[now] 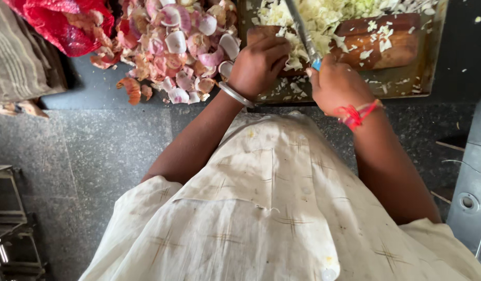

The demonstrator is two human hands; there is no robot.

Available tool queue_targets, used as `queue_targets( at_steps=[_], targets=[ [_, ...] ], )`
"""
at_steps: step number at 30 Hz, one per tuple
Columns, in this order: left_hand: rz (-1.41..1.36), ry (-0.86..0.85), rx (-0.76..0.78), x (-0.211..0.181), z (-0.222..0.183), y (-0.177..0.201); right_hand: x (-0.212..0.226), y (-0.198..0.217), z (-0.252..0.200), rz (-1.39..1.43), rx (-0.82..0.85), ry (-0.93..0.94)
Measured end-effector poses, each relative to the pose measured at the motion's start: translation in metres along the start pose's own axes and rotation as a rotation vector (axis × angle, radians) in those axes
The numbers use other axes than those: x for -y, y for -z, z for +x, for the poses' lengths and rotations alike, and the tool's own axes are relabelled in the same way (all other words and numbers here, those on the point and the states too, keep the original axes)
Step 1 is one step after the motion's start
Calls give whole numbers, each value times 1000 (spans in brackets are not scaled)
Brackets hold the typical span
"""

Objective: The person chops a cabbage on a wooden board using a large knife.

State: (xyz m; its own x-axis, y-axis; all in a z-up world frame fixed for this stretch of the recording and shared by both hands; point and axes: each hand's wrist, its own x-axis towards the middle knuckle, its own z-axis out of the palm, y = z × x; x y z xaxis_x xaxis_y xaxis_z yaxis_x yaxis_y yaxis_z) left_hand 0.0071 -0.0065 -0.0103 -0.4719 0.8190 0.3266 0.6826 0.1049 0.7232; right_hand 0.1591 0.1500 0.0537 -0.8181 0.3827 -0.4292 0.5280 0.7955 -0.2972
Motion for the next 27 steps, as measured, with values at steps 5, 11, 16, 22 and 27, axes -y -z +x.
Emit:
queue_targets(
  at_steps=[5, 11, 16, 22, 27],
  targets=[
    [32, -98, -82, 1, 9, 4, 20, -22, -11, 39, 12, -89],
    [-14, -134, -62, -8, -1, 27, 0, -6, -7, 87, -41, 28],
    [-27, -68, -56, -7, -5, 22, 19, -13, -6, 70, 49, -136],
    [15, -15, 12, -4, 7, 6, 22, 22, -19, 224, 76, -166],
    [-45, -114, -49, -12, -4, 12, 29, -23, -9, 12, -80, -42]
  ],
)
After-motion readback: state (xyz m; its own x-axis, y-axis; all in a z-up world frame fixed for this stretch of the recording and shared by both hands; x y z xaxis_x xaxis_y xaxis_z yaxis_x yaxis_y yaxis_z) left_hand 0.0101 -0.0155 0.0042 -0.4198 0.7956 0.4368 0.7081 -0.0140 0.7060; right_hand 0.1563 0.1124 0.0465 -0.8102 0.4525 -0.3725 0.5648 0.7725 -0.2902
